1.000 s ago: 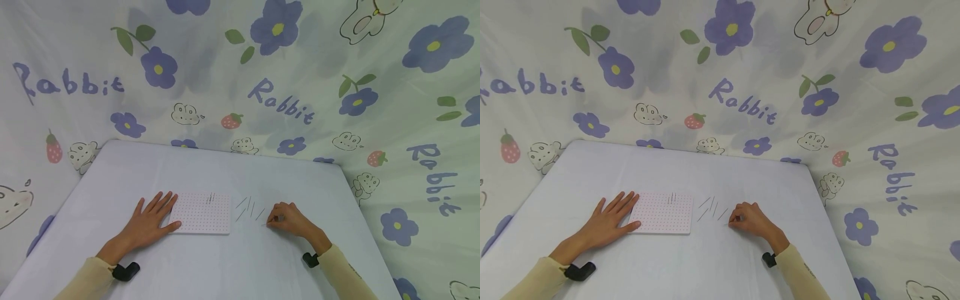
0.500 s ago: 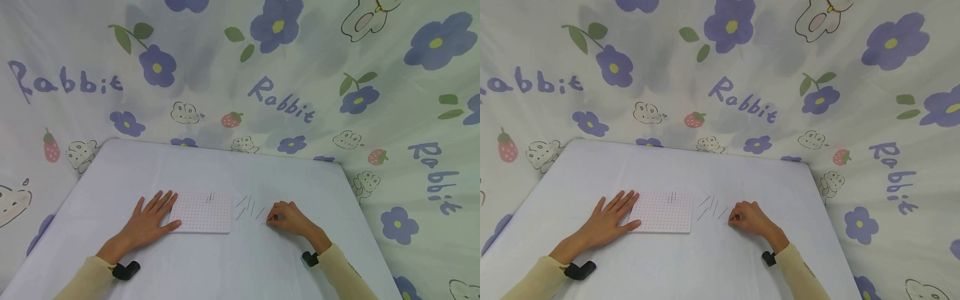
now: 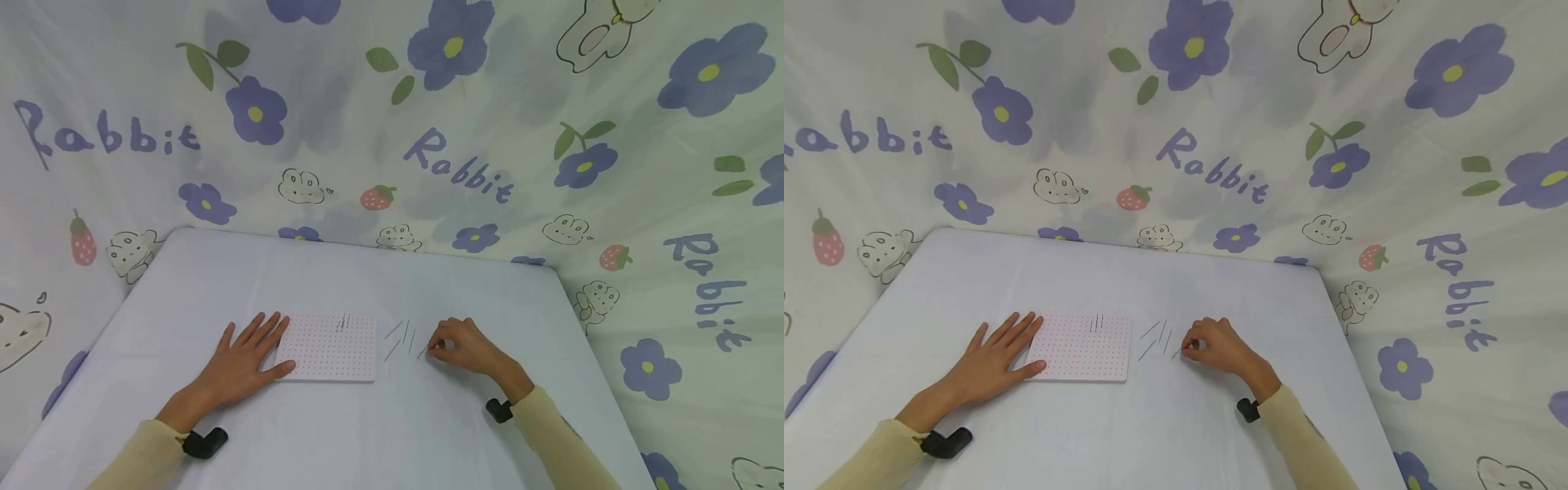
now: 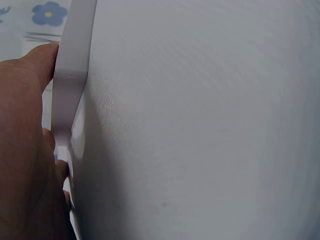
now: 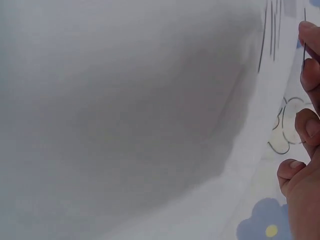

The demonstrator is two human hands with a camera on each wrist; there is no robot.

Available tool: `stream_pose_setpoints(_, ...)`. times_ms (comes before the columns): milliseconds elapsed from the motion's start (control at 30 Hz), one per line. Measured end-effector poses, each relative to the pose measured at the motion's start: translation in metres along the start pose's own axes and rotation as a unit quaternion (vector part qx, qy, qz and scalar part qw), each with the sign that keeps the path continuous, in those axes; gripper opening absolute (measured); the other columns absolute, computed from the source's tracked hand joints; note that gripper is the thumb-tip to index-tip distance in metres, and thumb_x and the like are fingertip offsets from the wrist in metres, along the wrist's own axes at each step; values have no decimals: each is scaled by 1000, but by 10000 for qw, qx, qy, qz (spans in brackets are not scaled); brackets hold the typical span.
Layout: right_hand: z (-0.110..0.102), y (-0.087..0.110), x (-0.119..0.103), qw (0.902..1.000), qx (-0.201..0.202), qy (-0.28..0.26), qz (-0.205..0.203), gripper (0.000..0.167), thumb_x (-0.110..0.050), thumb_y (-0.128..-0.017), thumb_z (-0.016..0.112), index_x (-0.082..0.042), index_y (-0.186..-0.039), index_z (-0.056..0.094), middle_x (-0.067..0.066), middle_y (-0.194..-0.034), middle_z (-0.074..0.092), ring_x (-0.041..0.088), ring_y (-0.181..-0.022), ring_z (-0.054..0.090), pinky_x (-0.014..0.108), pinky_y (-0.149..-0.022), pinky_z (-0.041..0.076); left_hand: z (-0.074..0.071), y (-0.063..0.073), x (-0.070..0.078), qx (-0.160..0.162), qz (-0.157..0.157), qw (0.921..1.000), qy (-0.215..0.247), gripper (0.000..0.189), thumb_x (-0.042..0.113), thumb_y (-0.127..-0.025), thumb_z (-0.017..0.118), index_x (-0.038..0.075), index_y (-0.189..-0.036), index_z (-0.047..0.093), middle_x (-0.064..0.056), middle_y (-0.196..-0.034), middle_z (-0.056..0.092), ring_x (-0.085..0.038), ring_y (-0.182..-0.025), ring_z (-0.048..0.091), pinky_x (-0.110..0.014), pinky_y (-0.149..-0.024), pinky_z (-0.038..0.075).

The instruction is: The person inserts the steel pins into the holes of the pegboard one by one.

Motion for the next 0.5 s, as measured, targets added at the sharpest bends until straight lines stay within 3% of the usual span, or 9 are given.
stream_pose_setpoints(233,-5,-16,-8,9999,-104,-43,18,6,-26,-89,78,-28,-95,78,-23,-81,58,18,-84,60,35,-77,33,2,0,-1,24,7,10000,39,92,73,-92,50,17,-161,24,-11,-167,21,-39,-154,13,-72,-114,1)
stream_pose_setpoints(500,-7,-33,-17,9999,-137,44,12,6,-28,-90,78,-29,-95,78,-25,-81,59,13,-85,58,35,-78,35,3,1,-1,44,18,10000,53,92,72,-92,50,17,-162,24,-11,-167,21,-39,-154,12,-72,-114,0)
Point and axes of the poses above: each hand's wrist, its own y-axis away from the middle knuckle, its own z-axis out of the palm, x = y × z, the point moved 4 cm from there along -y, towards the middle knuckle
